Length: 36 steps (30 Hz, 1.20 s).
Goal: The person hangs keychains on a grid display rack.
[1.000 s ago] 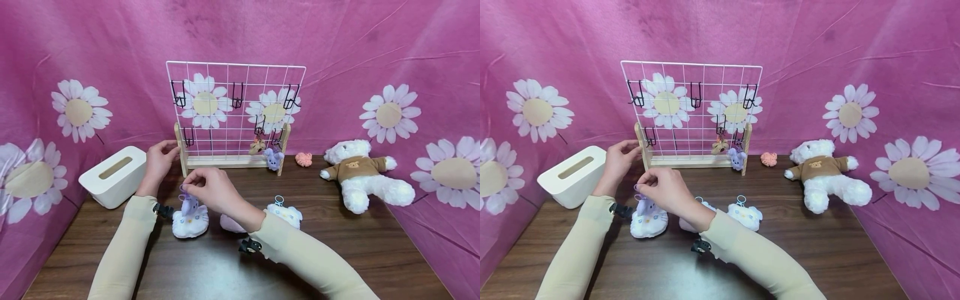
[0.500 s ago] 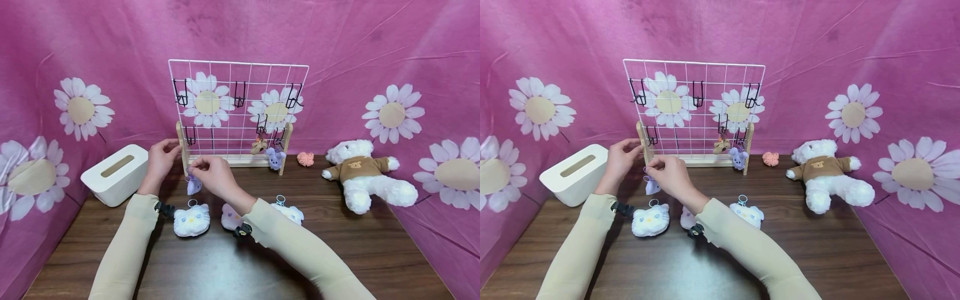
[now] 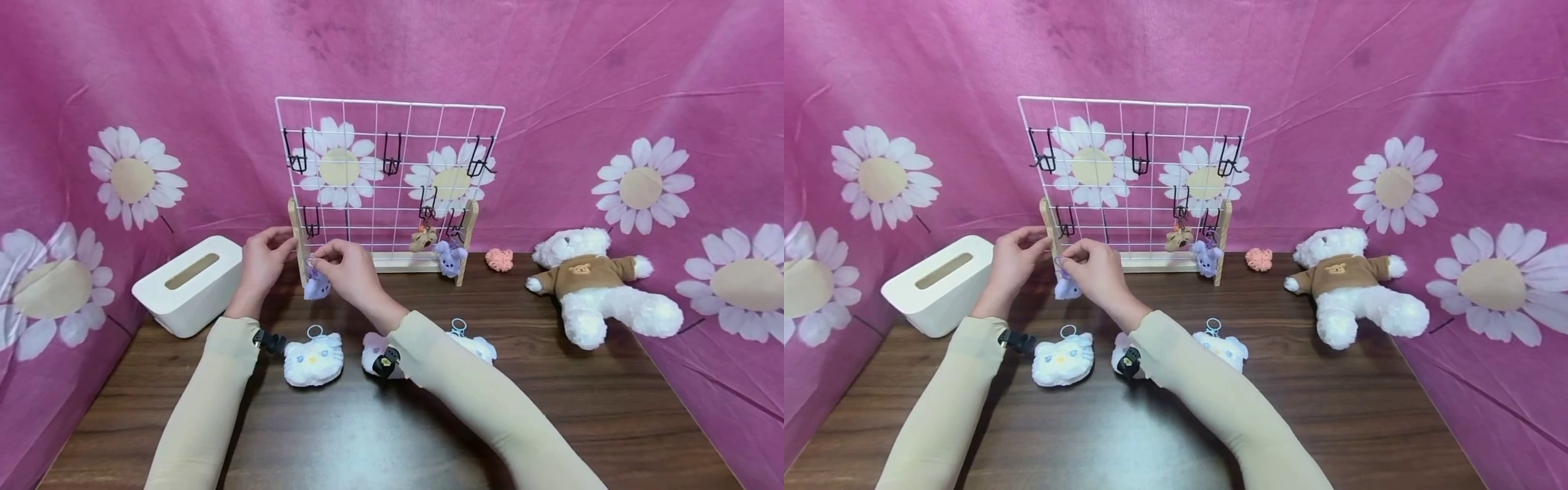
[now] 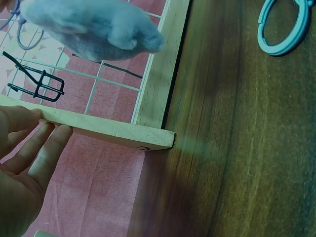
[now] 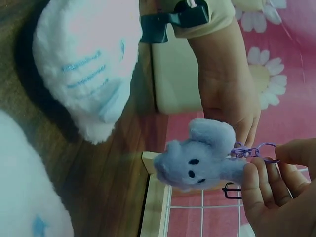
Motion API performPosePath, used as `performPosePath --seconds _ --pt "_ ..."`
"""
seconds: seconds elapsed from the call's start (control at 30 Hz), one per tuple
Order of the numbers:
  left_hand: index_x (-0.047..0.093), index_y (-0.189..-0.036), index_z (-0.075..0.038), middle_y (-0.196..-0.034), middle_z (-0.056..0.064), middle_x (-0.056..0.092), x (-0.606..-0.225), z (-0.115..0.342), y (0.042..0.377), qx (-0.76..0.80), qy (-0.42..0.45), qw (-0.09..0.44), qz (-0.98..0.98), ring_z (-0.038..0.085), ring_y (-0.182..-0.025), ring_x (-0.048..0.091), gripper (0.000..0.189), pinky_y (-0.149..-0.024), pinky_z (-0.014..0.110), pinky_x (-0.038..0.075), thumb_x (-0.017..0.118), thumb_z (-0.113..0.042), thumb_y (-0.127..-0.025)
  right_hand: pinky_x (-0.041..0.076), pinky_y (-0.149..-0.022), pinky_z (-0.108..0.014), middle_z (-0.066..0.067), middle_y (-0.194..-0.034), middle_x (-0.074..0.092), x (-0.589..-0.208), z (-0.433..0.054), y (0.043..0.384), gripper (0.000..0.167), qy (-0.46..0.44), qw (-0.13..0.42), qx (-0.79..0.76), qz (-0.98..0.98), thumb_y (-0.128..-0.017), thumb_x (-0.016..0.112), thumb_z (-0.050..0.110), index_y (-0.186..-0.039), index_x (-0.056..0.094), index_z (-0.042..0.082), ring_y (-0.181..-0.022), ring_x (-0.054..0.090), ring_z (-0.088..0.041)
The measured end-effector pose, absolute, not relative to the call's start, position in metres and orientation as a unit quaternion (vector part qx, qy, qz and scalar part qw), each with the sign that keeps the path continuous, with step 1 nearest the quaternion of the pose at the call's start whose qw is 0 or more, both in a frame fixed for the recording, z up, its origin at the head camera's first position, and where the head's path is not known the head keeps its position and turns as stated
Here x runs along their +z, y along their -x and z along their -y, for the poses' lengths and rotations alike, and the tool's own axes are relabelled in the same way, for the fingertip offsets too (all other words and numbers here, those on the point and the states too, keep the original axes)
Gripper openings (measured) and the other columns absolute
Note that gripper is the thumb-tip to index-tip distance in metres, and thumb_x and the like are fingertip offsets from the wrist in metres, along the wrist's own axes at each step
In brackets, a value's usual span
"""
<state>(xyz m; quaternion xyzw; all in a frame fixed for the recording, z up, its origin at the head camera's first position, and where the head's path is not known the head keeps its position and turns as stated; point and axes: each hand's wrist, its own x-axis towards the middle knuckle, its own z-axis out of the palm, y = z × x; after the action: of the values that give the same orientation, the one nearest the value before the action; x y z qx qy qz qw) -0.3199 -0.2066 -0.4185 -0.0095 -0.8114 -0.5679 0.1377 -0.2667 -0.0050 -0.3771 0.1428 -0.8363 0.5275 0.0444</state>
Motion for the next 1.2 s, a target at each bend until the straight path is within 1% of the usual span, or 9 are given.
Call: performPosePath --seconds 0.07,0.13,0.3,0.4,0.5,0.67,0.87,1.07,1.2 --pt "0.075 -0.137 0.004 -0.126 0.031 0.078 -0.418 0.207 0.320 -0.568 0.011 0.139 0.811 0.024 -0.104 0.080 0.030 -0.096 0.039 0.072 0.072 -0.009 -0.110 0.052 -0.063 -0.014 -0.004 -0.098 0.082 -0.377 0.006 0.270 0.007 -0.141 0.048 0.527 0.837 -0.105 0.080 0.018 -0.103 0.084 0.011 -0.082 0.063 -0.010" --pt "0.075 -0.136 0.005 -0.126 0.031 0.078 -0.419 0.207 0.320 -0.570 0.013 0.141 0.809 0.020 -0.101 0.080 0.030 -0.095 0.038 0.072 0.072 -0.009 -0.110 0.053 -0.063 -0.015 -0.005 -0.098 0.082 -0.376 0.007 0.273 0.008 -0.139 0.048 0.529 0.836 -0.105 0.080 0.018 -0.104 0.084 0.011 -0.083 0.064 -0.010" --pt "0.075 -0.135 0.007 -0.124 0.033 0.077 -0.420 0.207 0.321 -0.579 0.020 0.145 0.802 0.001 -0.087 0.075 0.029 -0.086 0.025 0.073 0.072 -0.007 -0.109 0.056 -0.067 -0.016 -0.004 -0.102 0.082 -0.374 0.010 0.279 0.007 -0.134 0.048 0.529 0.836 -0.106 0.079 0.017 -0.107 0.083 0.011 -0.086 0.067 -0.011" --pt "0.075 -0.134 0.007 -0.123 0.032 0.078 -0.421 0.207 0.321 -0.582 0.020 0.147 0.800 -0.005 -0.085 0.073 0.029 -0.086 0.025 0.073 0.072 -0.006 -0.109 0.058 -0.070 -0.017 -0.005 -0.103 0.083 -0.372 0.014 0.283 0.008 -0.133 0.051 0.527 0.838 -0.106 0.079 0.017 -0.108 0.084 0.011 -0.088 0.068 -0.011" --pt "0.075 -0.135 0.006 -0.124 0.031 0.078 -0.422 0.208 0.321 -0.579 0.020 0.144 0.802 -0.007 -0.084 0.072 0.029 -0.087 0.027 0.073 0.072 -0.006 -0.109 0.057 -0.071 -0.016 -0.006 -0.104 0.083 -0.370 0.018 0.287 0.009 -0.131 0.056 0.528 0.837 -0.106 0.079 0.017 -0.109 0.084 0.010 -0.088 0.069 -0.010" --pt "0.075 -0.135 0.007 -0.125 0.034 0.077 -0.421 0.208 0.321 -0.582 0.026 0.141 0.800 -0.009 -0.082 0.070 0.029 -0.079 0.013 0.070 0.073 -0.006 -0.109 0.053 -0.071 -0.013 -0.007 -0.104 0.083 -0.368 0.023 0.291 0.011 -0.113 0.061 0.530 0.838 -0.106 0.079 0.017 -0.110 0.084 0.009 -0.088 0.067 -0.008" --pt "0.075 -0.136 0.007 -0.126 0.034 0.078 -0.420 0.207 0.319 -0.587 0.026 0.138 0.798 -0.006 -0.085 0.072 0.030 -0.085 0.023 0.073 0.073 -0.007 -0.109 0.052 -0.070 -0.015 -0.008 -0.101 0.081 -0.369 0.026 0.295 0.009 -0.086 0.060 0.538 0.837 -0.106 0.079 0.015 -0.109 0.084 0.008 -0.088 0.065 -0.009" --pt "0.075 -0.136 0.006 -0.126 0.034 0.077 -0.420 0.206 0.320 -0.586 0.023 0.141 0.797 -0.007 -0.083 0.072 0.031 -0.081 0.017 0.071 0.073 -0.007 -0.109 0.053 -0.070 -0.015 -0.008 -0.101 0.082 -0.374 0.026 0.301 0.009 -0.074 0.065 0.530 0.842 -0.106 0.078 0.015 -0.109 0.085 0.009 -0.087 0.065 -0.009" --pt "0.076 -0.135 0.006 -0.124 0.034 0.078 -0.419 0.207 0.321 -0.586 0.022 0.143 0.797 -0.006 -0.082 0.073 0.030 -0.085 0.025 0.073 0.073 -0.006 -0.109 0.053 -0.072 -0.017 -0.007 -0.102 0.083 -0.376 0.027 0.306 0.010 -0.067 0.070 0.523 0.847 -0.106 0.079 0.017 -0.109 0.085 0.009 -0.088 0.066 -0.010"
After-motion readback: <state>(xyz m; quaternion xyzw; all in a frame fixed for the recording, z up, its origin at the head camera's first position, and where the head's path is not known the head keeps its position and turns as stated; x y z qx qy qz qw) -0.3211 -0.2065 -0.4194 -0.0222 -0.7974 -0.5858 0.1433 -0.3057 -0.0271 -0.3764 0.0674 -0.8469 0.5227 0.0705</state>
